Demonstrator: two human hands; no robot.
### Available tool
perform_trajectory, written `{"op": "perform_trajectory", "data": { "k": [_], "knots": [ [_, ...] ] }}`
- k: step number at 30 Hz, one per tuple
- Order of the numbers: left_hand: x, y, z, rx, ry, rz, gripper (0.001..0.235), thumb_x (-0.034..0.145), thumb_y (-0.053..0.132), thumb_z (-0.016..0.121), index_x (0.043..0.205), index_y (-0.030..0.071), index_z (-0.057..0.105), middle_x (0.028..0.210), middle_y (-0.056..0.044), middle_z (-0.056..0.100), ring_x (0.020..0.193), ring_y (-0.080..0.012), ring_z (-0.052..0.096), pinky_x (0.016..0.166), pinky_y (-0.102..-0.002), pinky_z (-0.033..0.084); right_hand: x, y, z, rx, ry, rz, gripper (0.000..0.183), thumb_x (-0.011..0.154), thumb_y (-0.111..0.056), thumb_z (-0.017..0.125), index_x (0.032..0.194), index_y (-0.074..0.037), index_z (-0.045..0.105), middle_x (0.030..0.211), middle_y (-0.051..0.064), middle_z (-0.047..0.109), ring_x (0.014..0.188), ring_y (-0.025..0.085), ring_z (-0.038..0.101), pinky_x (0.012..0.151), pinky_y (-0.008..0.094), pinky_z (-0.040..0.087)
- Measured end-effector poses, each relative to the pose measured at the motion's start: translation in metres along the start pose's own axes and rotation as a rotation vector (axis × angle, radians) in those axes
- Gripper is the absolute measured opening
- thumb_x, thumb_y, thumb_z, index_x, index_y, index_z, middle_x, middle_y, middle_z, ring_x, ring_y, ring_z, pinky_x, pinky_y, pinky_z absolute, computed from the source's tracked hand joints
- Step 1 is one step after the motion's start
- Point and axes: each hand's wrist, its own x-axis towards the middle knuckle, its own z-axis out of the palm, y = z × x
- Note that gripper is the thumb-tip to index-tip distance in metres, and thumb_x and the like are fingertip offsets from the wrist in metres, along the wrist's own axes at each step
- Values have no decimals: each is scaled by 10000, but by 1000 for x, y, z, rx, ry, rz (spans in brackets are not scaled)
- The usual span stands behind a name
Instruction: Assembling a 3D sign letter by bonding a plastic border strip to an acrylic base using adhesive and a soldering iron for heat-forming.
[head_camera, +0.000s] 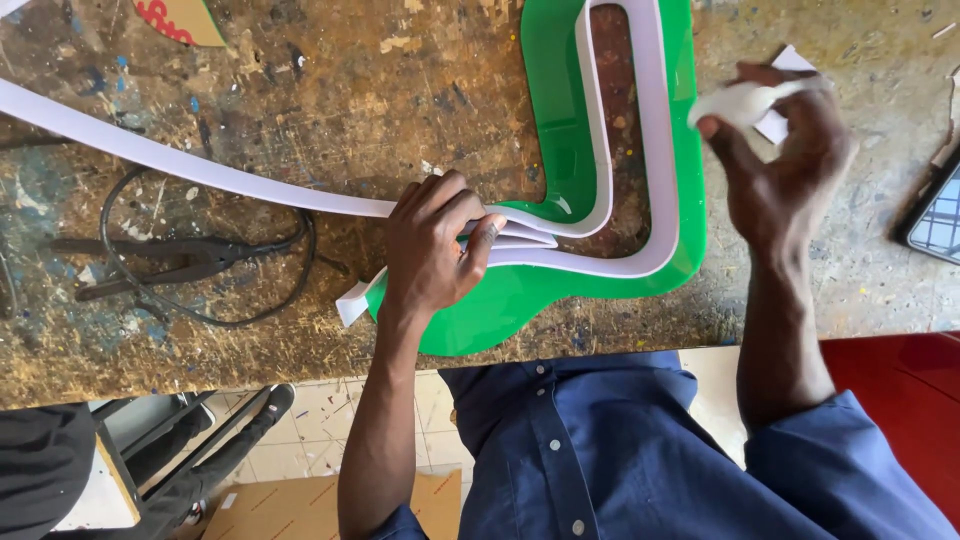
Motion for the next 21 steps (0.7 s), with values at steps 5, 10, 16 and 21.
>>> {"op": "perform_trajectory", "data": {
  "k": [5, 10, 16, 21],
  "knots": [
    [4, 6, -5, -16, 17, 0, 315, 1168, 220, 596, 906, 65, 675, 910, -83, 571, 832, -318, 556, 804, -461, 409, 22, 49, -5, -208, -5, -65, 356, 1136, -15, 966, 1437, 111, 823, 1382, 284, 863, 1244, 441, 737, 810, 519, 603],
    [4, 6, -2, -37, 41, -56, 211, 1117, 155, 681, 973, 28, 769, 1029, -129, 703, 1108, -378, 711, 945, -499, 459, 45, 86, -3, -232, -72, -201, 369, 1282, -59, 988, 1530, 183, 863, 1376, 351, 880, 1169, 459, 767, 779, 499, 596],
    [11, 8, -9, -156, 50, -60, 135, 1106, 4, 642, 1036, -24, 754, 1020, -137, 701, 1280, -420, 721, 1087, -540, 543, 69, 67, 1, -122, -190, -161, 411, 1437, -209, 888, 1341, 188, 840, 1191, 272, 807, 1061, 395, 768, 933, 502, 627],
    [9, 14, -26, 88, -18, -124, 135, 1143, 87, 666, 1091, 25, 774, 1279, -145, 735, 1485, -452, 581, 1216, -633, 445, 40, 8, 1, -35, -12, 2, 408, 1378, -172, 670, 1542, 188, 568, 1388, 374, 625, 1209, 450, 631, 1051, 510, 549]
  ]
}}
